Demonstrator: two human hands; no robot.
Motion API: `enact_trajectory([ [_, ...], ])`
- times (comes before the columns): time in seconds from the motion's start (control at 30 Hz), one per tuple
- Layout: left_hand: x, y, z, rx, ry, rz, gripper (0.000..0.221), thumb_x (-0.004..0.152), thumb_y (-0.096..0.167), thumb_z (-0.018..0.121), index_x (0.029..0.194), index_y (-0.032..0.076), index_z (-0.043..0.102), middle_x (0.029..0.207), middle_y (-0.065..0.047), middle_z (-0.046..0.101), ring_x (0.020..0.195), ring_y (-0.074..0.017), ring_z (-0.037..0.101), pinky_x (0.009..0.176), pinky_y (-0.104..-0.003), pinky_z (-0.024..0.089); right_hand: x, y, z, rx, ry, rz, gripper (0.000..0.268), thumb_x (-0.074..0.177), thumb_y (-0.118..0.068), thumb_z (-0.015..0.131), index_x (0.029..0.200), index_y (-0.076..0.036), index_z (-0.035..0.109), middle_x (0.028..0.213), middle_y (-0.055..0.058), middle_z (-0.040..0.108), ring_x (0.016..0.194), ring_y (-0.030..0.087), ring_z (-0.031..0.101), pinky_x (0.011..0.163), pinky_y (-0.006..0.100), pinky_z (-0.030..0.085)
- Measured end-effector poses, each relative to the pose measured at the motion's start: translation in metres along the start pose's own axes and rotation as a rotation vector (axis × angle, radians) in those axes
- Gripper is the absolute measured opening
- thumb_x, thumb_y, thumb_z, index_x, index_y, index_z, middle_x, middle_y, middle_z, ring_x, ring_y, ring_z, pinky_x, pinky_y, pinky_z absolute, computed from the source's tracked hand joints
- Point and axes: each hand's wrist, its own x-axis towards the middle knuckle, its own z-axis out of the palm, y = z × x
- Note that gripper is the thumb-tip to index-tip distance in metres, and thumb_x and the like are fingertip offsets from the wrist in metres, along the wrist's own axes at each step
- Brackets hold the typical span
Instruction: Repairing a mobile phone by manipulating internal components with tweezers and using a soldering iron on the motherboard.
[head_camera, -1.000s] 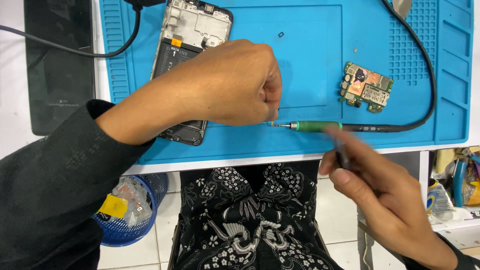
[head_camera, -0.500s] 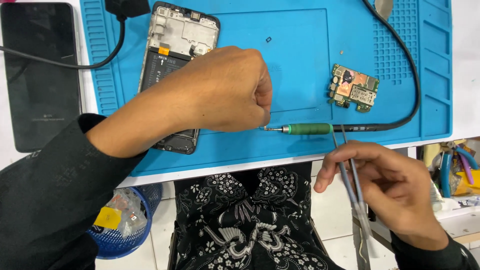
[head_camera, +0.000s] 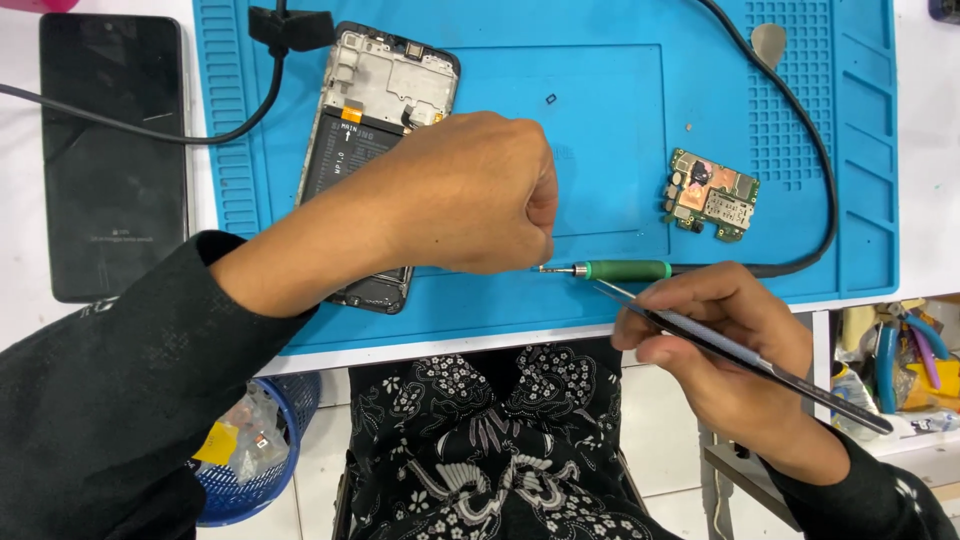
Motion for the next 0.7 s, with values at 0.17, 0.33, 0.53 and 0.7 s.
enact_trajectory([
  [0.17,0.001,-0.001,0.001,0.021,0.007,0.024,0.018,0.073,0.015,0.060,0.074,0.017,0.078,0.068,0.002,0.073,0.074,-0.0186,0.068,0.061,-0.038,0.053,0.000,0.006,0.009,0.211,0.010,-0.031,0.026,0.091,-0.007,0.068,0.107,0.002,0.049,0.088,0.021,0.073,0.083,0.029,0.082,0.081,0.039,0.075],
  [0.33,0.002,-0.004,0.002,0.019,0.023,0.047,0.019,0.073,0.015,0.060,0.075,0.018,0.079,0.074,0.004,0.077,0.081,-0.0185,0.070,0.066,-0.039,0.055,0.003,0.015,0.013,0.108,0.073,-0.160,0.025,0.084,-0.009,0.074,0.094,-0.001,0.052,0.075,0.017,0.070,0.068,0.027,0.077,0.067,0.034,0.068],
  [0.53,0.003,-0.004,0.003,0.034,0.032,0.062,0.020,0.070,0.016,0.058,0.071,0.018,0.078,0.064,0.002,0.072,0.075,-0.0204,0.068,0.064,-0.040,0.053,0.005,0.012,0.023,-0.158,0.219,-0.270,0.027,0.078,-0.012,0.080,0.093,0.005,0.066,0.083,0.018,0.072,0.074,0.028,0.079,0.065,0.029,0.067],
  [0.7,0.004,-0.007,0.006,0.043,0.056,0.073,0.023,0.067,0.016,0.056,0.071,0.020,0.078,0.065,0.000,0.072,0.074,-0.0242,0.068,0.062,-0.042,0.052,0.008,0.014,0.031,-0.188,0.250,-0.296,0.026,0.080,-0.007,0.079,0.097,0.008,0.067,0.087,0.022,0.073,0.078,0.032,0.082,0.069,0.030,0.072],
])
